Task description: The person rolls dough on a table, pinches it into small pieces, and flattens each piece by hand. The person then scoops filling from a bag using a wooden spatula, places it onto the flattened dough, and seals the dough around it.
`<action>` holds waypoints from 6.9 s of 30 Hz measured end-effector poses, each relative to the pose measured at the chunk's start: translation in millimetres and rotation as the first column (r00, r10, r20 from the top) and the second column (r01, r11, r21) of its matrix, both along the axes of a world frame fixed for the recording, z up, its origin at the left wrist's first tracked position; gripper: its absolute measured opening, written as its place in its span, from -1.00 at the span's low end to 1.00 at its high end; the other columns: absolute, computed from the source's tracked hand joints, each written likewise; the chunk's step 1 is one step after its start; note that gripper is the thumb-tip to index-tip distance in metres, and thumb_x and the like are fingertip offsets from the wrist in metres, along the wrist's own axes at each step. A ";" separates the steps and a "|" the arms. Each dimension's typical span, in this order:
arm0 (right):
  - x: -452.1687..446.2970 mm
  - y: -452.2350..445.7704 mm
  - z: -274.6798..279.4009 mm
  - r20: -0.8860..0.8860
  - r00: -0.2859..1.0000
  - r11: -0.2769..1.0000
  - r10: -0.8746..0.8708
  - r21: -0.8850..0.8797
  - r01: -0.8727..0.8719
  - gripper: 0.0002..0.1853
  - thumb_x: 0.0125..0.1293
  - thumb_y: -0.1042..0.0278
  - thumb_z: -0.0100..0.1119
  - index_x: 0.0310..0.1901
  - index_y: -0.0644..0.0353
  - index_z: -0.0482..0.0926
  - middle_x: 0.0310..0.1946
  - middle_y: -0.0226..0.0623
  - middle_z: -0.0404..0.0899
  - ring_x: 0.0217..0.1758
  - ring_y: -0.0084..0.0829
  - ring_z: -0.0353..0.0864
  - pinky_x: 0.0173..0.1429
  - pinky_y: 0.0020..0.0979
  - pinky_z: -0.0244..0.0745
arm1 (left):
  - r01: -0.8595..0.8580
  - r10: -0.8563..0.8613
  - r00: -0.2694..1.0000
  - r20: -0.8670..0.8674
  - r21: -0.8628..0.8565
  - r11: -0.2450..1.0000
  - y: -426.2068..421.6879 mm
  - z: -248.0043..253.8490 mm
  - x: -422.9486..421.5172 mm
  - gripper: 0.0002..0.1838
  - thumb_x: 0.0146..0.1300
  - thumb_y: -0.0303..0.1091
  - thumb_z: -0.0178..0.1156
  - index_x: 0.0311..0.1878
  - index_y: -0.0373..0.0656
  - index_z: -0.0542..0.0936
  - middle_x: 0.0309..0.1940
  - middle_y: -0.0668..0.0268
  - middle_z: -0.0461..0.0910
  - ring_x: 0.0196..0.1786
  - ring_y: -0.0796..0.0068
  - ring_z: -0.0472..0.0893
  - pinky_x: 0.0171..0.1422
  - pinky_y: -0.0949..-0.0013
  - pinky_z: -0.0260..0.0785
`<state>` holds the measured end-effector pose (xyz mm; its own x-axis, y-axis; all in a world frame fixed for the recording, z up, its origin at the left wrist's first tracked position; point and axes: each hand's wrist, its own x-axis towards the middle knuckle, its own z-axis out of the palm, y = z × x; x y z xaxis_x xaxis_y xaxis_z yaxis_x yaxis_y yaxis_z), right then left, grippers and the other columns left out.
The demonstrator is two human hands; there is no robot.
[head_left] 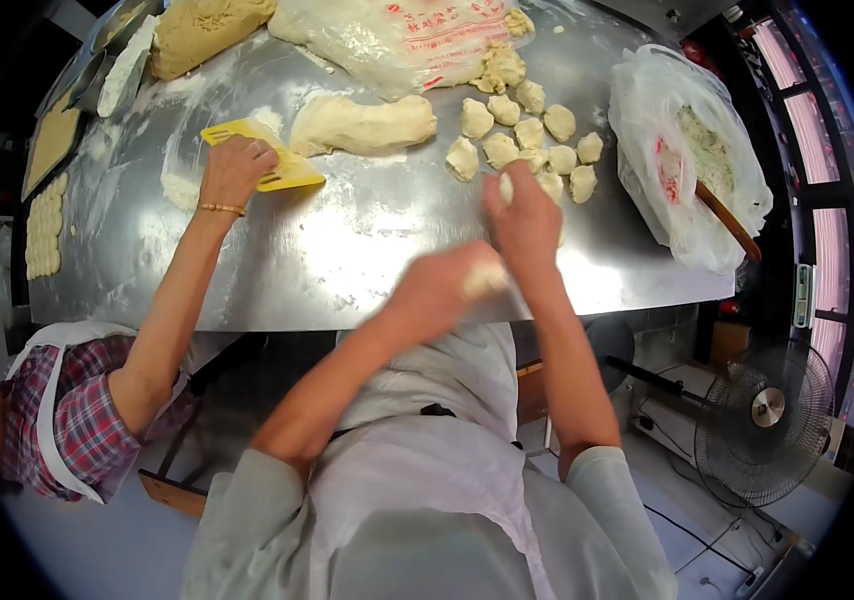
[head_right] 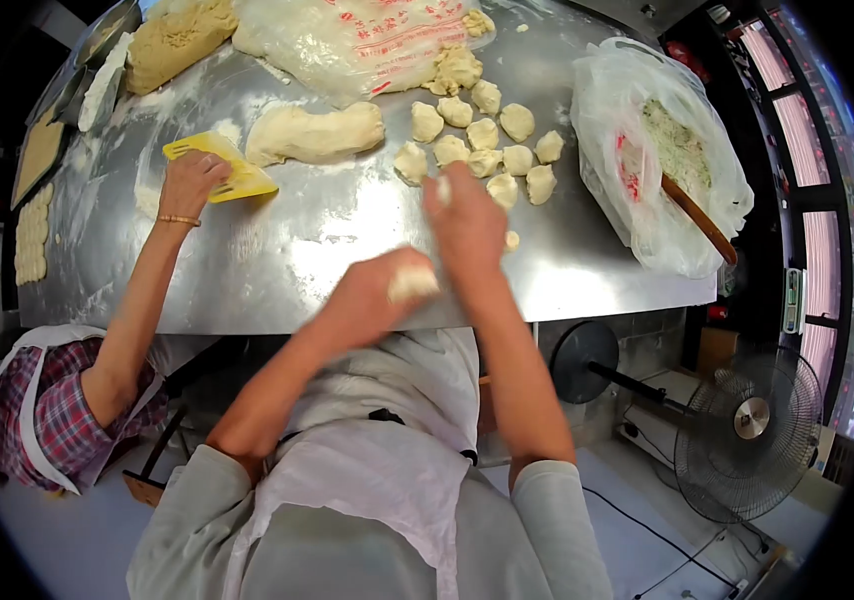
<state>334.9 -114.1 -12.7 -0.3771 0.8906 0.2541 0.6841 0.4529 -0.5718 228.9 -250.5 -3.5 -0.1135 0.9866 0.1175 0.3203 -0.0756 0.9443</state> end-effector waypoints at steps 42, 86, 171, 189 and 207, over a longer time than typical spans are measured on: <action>85.4 -45.4 21.9 -0.348 0.934 0.986 0.085 -0.104 -0.129 -0.76 0.36 0.28 0.43 -0.12 0.20 0.58 -0.34 -0.13 0.64 -0.36 -0.04 0.66 -0.24 -0.20 0.58 | 0.174 -0.169 0.984 0.046 -0.151 0.973 27.0 6.3 46.6 -0.68 0.31 -0.49 0.33 0.13 -0.16 0.63 -0.13 0.25 0.73 -0.07 0.35 0.72 0.05 0.29 0.54; 50.1 -46.6 -3.3 -0.204 0.978 0.980 0.046 -0.182 -0.084 -0.65 0.40 0.13 0.45 -0.05 0.17 0.53 -0.37 -0.07 0.66 -0.32 -0.03 0.69 -0.19 -0.16 0.59 | -0.019 0.007 0.999 -0.047 -0.254 0.967 10.1 -0.6 25.3 -0.73 0.37 -0.32 0.40 0.03 -0.20 0.60 -0.18 0.05 0.74 -0.11 0.08 0.74 0.03 0.14 0.57; -38.8 -6.9 33.0 -0.282 0.864 0.888 0.417 -0.074 -0.453 -0.65 0.37 0.44 0.41 0.15 0.27 0.66 -0.03 -0.04 0.72 0.03 -0.05 0.71 0.13 -0.17 0.60 | -0.264 0.231 0.906 -0.355 -0.048 0.963 -28.8 -10.3 -69.6 -0.42 0.38 -0.34 0.38 0.44 -0.24 0.52 0.20 -0.09 0.63 0.33 -0.10 0.54 0.41 0.07 0.41; -171.6 92.3 -27.8 0.222 0.820 0.796 0.528 0.206 -0.569 -0.31 0.11 -0.14 0.57 0.18 0.10 0.60 -0.10 -0.20 0.69 0.00 -0.10 0.66 0.16 -0.09 0.48 | -0.066 0.176 0.580 -0.795 0.170 0.983 121.1 -52.3 -269.4 -0.40 0.24 0.22 0.39 0.14 -0.03 0.62 0.01 0.24 0.72 0.06 0.08 0.68 0.12 0.10 0.52; -119.2 7.2 15.9 -0.135 0.839 0.813 0.527 -0.208 -0.544 -0.41 0.25 0.23 0.53 0.29 0.12 0.59 0.14 -0.05 0.66 0.15 -0.06 0.62 0.28 -0.09 0.47 | -0.273 0.403 0.787 -0.468 0.322 0.906 -22.1 -10.3 -218.6 -0.70 0.36 -0.40 0.37 0.12 -0.20 0.72 0.05 0.13 0.73 0.08 0.04 0.67 0.16 0.10 0.52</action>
<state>215.7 -106.9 3.2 -0.8009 0.5882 0.1121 0.3276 0.5870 -0.7404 10.3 -272.6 -13.8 -0.2933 0.8337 0.4679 0.7956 -0.0585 0.6030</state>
